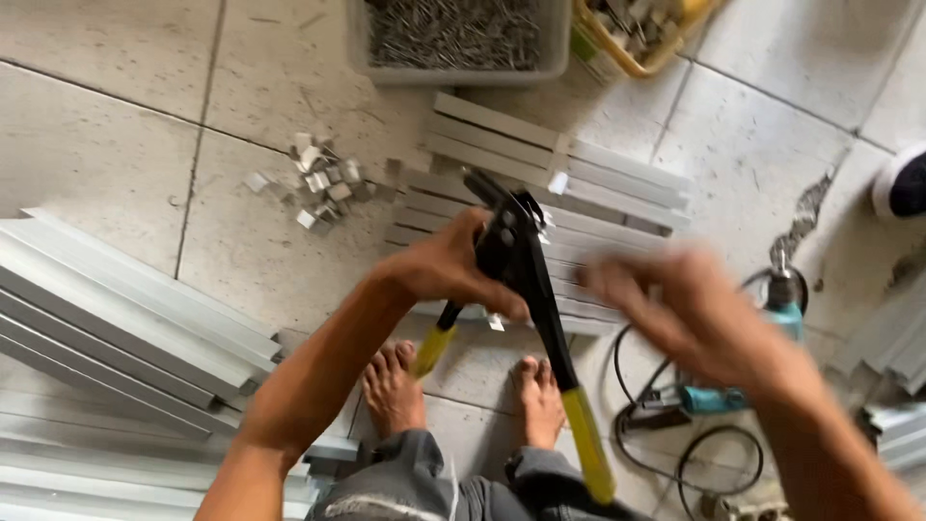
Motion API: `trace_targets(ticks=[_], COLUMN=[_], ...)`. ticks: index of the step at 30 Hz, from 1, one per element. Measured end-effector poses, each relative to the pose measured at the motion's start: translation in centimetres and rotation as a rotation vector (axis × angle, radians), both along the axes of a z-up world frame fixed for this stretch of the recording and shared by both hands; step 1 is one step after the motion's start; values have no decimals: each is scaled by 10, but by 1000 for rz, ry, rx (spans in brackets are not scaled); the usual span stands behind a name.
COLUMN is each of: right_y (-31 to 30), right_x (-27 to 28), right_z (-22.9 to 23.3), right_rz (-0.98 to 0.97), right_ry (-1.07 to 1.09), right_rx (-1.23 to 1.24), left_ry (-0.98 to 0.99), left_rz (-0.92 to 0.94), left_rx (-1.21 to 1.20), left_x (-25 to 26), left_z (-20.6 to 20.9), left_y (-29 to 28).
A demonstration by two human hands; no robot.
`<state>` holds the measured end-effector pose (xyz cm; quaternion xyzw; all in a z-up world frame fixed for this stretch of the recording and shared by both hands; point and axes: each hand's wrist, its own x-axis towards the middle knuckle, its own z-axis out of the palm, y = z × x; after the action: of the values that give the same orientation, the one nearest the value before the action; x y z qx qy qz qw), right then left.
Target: The person uses a manual crimping tool to attach small white plastic connectors to a stack of silver metal bars. They repeatedly pick up the connectors, place them on the bars, and squeeze the tool to secure them in place.
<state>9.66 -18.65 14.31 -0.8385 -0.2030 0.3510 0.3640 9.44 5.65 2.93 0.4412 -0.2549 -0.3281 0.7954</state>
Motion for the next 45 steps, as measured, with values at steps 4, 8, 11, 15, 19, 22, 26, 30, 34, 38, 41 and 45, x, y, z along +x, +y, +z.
trace_targets(ticks=[4, 8, 11, 15, 19, 22, 26, 30, 34, 38, 41, 45], right_y=[42, 85, 100, 98, 87, 76, 52, 24, 3, -11, -18, -35], right_x=[135, 230, 253, 240, 235, 226, 194, 100, -8, -64, -82, -86], right_z=[-84, -172, -203, -221, -215, -205, -188, -106, -70, -63, -57, -67], right_rz=[72, 173, 224, 176, 127, 77, -6, -40, -245, -459, -514, -420], right_ry=[-730, -671, -623, -670, -738, -816, -909, -720, -448, -264, -198, -221], right_rx=[-176, -346, -607, -492, -411, -323, -201, -47, 76, 329, 310, 221], left_ry=[42, 103, -119, 87, 89, 59, 70, -71, -174, -381, -439, -485], left_rz=[-90, -394, -361, -317, -300, -319, -275, -117, -180, -242, -310, -312], left_rx=[282, 995, 1096, 985, 1083, 1194, 1103, 1123, 1330, 1328, 1363, 1367], left_x=[-17, -61, -100, -133, -128, -115, -104, -90, -72, -81, -93, -91], left_z=[17, -19, -58, -68, -68, -62, -57, -42, -31, -32, -39, -34], left_y=[4, -12, -4, 13, 13, 8, 0, -10, -29, -52, -63, -71])
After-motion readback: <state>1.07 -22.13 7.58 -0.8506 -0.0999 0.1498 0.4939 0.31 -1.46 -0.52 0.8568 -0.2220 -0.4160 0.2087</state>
